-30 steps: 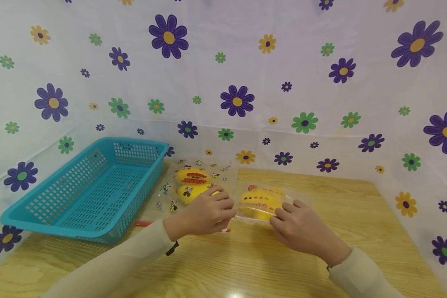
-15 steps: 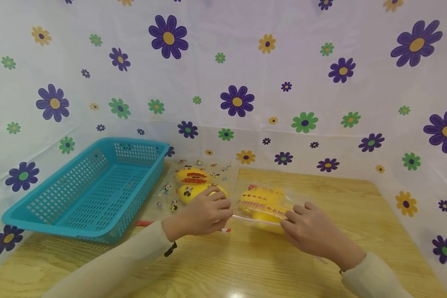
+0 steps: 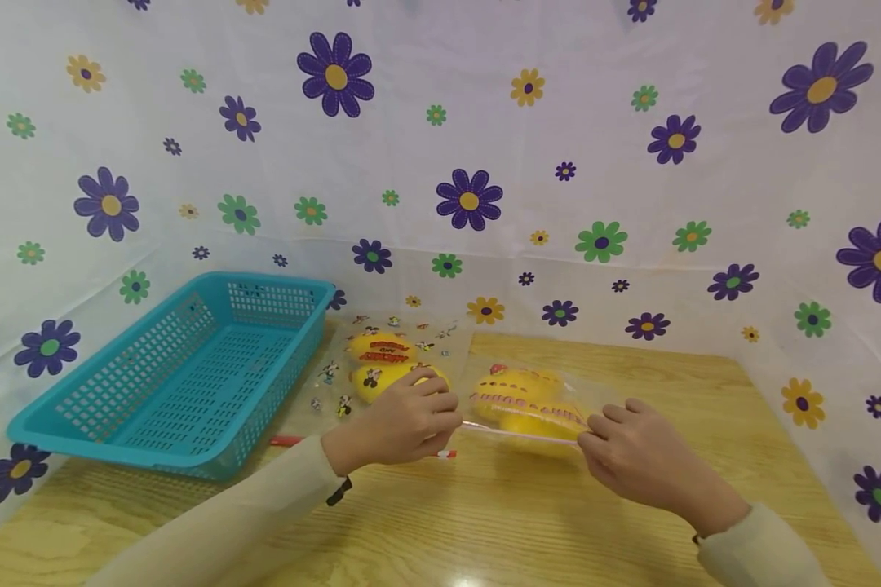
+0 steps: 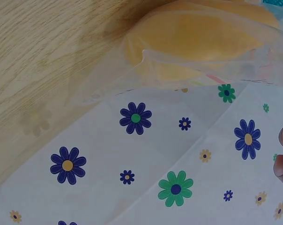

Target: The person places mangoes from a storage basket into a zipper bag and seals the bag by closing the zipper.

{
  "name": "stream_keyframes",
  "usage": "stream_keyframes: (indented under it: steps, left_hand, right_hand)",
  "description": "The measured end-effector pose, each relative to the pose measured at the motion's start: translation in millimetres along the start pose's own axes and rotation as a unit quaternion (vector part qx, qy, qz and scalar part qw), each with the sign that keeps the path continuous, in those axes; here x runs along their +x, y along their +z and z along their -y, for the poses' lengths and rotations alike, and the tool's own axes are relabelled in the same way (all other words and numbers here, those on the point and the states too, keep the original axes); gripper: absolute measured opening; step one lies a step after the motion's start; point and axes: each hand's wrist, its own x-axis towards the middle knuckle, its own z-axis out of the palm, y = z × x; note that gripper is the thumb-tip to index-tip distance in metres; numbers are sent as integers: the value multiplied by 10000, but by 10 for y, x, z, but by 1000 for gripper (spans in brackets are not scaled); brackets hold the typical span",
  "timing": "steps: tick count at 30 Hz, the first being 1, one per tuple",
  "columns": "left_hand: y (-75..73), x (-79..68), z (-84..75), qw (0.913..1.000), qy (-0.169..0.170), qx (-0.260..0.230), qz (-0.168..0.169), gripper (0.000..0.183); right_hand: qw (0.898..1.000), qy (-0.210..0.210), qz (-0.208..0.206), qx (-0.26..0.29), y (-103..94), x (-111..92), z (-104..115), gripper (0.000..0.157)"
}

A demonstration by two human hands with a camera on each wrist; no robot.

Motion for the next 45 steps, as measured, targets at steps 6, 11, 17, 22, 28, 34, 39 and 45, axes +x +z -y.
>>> stream_keyframes:
  steps: [6,11,17,22,28,34,39,45]
  left_hand:
    - [-13,7,7,10000,-42,-17,5,9]
    - [-19,9,10,9999,-98,-8,23,8]
    - [-18,-17,23,9999,-159,-10,5,8]
    - [-12,-54,42,9997,-237,0,54,7]
    - [-24,-95,36,9996,-246,-125,108,6]
    - [-35,-170,-12,9990,68,-265,348,8]
    - [-20,-182,-44,9973,294,-396,538,10]
    - [2,-174,-92,9944,529,-601,686,12]
  right_hand:
    - [10000,-12,-11,44,-33,-54,-55,42]
    - [9999,13,-42,112,-59,-107,-117,43]
    - [9999,75,-75,86,-92,-191,-194,40]
    - [9998,119,-124,110,-131,-252,-236,41]
    - [9997,63,-93,225,-141,-272,-238,41]
    - [9984,-97,168,528,-122,-283,-158,43]
    - [9964,-103,475,692,-67,-319,-70,48]
    - [9908,-122,893,1005,24,-331,56,48]
